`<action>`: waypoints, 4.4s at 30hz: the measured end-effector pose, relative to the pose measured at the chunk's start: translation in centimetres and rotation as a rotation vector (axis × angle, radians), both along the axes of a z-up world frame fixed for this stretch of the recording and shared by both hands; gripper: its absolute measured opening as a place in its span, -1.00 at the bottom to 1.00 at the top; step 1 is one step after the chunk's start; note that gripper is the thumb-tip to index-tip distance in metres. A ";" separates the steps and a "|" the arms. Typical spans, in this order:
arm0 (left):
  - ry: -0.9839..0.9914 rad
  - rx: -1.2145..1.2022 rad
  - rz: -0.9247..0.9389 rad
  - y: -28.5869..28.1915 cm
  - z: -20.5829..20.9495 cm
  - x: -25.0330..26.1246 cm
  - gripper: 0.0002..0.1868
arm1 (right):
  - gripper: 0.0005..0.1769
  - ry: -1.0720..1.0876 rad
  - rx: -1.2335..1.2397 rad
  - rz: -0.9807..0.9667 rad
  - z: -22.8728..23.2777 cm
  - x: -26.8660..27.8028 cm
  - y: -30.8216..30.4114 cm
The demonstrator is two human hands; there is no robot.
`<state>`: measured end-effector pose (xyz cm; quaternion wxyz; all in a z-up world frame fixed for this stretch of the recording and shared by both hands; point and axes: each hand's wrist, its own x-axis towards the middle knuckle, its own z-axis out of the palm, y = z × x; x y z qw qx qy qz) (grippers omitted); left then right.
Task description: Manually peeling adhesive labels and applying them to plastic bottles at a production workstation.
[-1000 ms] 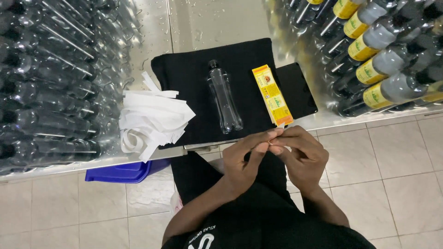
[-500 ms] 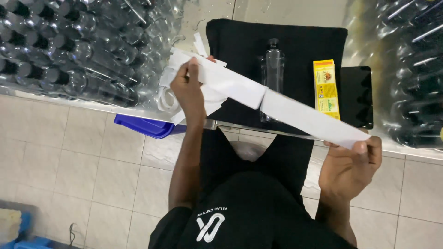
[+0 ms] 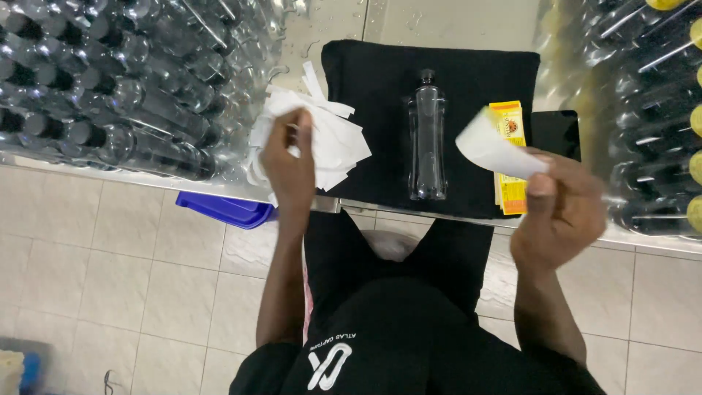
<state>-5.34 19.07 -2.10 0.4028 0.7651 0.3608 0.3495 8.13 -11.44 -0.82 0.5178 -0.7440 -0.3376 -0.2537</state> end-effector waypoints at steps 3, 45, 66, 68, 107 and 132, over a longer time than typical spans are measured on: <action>-0.271 -0.646 -0.405 -6.1 0.8 -0.9 -0.41 | -0.81 -0.038 -0.099 0.387 1.0 -0.8 2.8; -0.237 -0.896 -0.347 -8.5 -3.4 5.3 -0.54 | -0.72 0.945 0.077 0.010 -3.8 1.3 6.7; -0.217 -0.940 -0.355 -6.9 -5.5 8.9 -0.52 | -0.64 1.198 0.088 -0.018 -7.8 5.6 6.8; -0.204 -0.946 -0.357 -6.9 -5.6 8.9 -0.48 | -0.61 1.202 0.087 -0.011 -8.0 5.7 6.7; -0.326 -0.797 -0.358 -9.9 -6.6 9.5 -0.44 | -0.72 0.837 -0.162 -0.024 -6.2 4.3 8.8; -0.868 -0.457 -0.657 -12.8 -0.8 6.0 -0.25 | -0.22 0.937 0.187 0.446 -4.5 -5.0 3.4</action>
